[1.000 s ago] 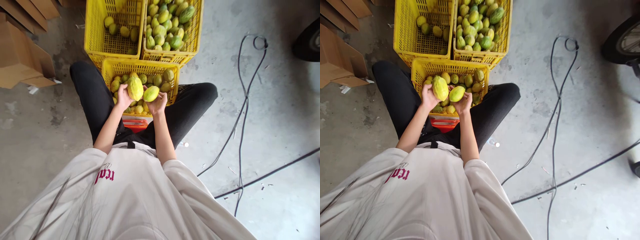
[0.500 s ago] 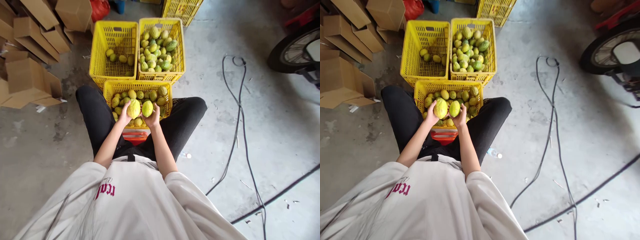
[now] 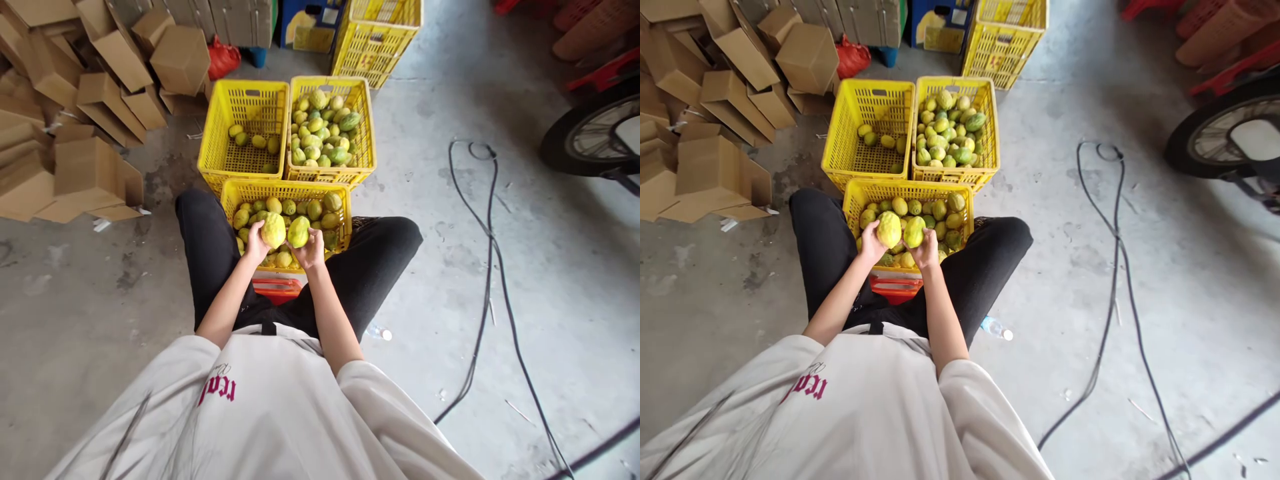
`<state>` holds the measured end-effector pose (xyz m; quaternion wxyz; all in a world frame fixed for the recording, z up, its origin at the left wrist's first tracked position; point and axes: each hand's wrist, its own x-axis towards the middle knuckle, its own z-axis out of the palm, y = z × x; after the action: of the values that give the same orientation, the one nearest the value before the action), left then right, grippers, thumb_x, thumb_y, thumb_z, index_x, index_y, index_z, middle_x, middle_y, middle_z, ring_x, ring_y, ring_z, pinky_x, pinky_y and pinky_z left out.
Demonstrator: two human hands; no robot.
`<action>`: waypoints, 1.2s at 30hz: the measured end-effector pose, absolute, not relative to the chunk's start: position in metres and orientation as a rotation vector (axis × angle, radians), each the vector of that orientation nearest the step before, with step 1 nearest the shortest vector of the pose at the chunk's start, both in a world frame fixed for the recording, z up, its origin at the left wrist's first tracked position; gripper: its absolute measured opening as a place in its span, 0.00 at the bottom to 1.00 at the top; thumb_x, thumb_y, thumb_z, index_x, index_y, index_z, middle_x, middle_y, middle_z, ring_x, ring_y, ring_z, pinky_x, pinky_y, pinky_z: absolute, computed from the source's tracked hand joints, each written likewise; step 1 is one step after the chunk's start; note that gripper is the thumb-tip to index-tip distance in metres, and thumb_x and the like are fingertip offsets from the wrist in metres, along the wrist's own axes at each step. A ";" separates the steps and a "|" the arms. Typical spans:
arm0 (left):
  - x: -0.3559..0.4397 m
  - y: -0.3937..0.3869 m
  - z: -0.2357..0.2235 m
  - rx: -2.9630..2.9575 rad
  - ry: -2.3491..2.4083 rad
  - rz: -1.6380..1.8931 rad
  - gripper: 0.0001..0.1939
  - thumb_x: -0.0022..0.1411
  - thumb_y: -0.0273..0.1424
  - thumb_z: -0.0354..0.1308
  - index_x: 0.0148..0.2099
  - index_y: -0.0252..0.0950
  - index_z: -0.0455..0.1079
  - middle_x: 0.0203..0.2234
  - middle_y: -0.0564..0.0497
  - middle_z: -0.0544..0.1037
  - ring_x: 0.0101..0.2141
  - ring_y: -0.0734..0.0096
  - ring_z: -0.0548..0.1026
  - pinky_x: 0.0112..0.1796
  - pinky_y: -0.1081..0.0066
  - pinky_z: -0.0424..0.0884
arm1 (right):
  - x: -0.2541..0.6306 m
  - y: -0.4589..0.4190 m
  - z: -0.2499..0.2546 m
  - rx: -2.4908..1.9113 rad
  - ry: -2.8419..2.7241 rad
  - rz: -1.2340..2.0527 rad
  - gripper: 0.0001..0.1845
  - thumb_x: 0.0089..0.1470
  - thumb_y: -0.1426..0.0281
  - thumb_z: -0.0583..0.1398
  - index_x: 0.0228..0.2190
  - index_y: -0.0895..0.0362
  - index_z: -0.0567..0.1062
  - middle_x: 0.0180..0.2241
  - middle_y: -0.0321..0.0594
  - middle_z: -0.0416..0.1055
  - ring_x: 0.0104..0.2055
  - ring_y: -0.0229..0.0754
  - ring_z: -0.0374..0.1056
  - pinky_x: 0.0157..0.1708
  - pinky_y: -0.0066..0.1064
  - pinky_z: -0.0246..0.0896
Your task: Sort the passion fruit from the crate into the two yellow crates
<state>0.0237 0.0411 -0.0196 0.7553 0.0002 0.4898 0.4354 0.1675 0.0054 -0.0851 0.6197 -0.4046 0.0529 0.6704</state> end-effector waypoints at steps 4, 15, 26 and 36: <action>0.025 0.035 -0.022 0.065 1.039 0.931 0.16 0.82 0.31 0.65 0.67 0.42 0.83 0.54 0.45 0.95 0.70 0.47 0.92 0.68 0.53 0.93 | 0.169 0.005 -0.088 -0.960 0.164 1.483 0.11 0.65 0.53 0.69 0.42 0.45 0.79 0.36 0.37 0.85 0.53 0.62 0.91 0.51 0.57 0.96; 0.028 0.033 -0.034 0.033 1.016 0.947 0.23 0.81 0.32 0.68 0.73 0.39 0.85 0.54 0.41 0.98 0.65 0.43 0.96 0.67 0.54 0.94 | 0.172 0.001 -0.080 -0.948 0.137 1.562 0.17 0.68 0.47 0.66 0.43 0.46 0.81 0.34 0.38 0.80 0.31 0.49 0.76 0.32 0.39 0.84; 0.028 0.033 -0.021 -0.046 1.100 1.028 0.07 0.81 0.34 0.63 0.54 0.41 0.82 0.47 0.43 0.94 0.71 0.45 0.91 0.69 0.55 0.90 | 0.167 -0.004 -0.074 -0.915 0.094 1.467 0.14 0.58 0.53 0.63 0.41 0.46 0.80 0.43 0.47 0.90 0.54 0.65 0.90 0.55 0.61 0.93; 0.021 0.022 -0.023 -0.067 0.960 0.987 0.29 0.79 0.39 0.65 0.76 0.37 0.81 0.60 0.37 0.96 0.70 0.38 0.92 0.72 0.47 0.88 | 0.159 -0.012 -0.089 -0.950 0.303 1.416 0.12 0.61 0.60 0.73 0.45 0.47 0.83 0.39 0.38 0.87 0.41 0.49 0.86 0.41 0.38 0.94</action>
<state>0.0209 0.0221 -0.0233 0.7718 -0.0308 0.4429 0.4552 0.1594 -0.0116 -0.0889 0.6477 -0.4180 0.1334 0.6229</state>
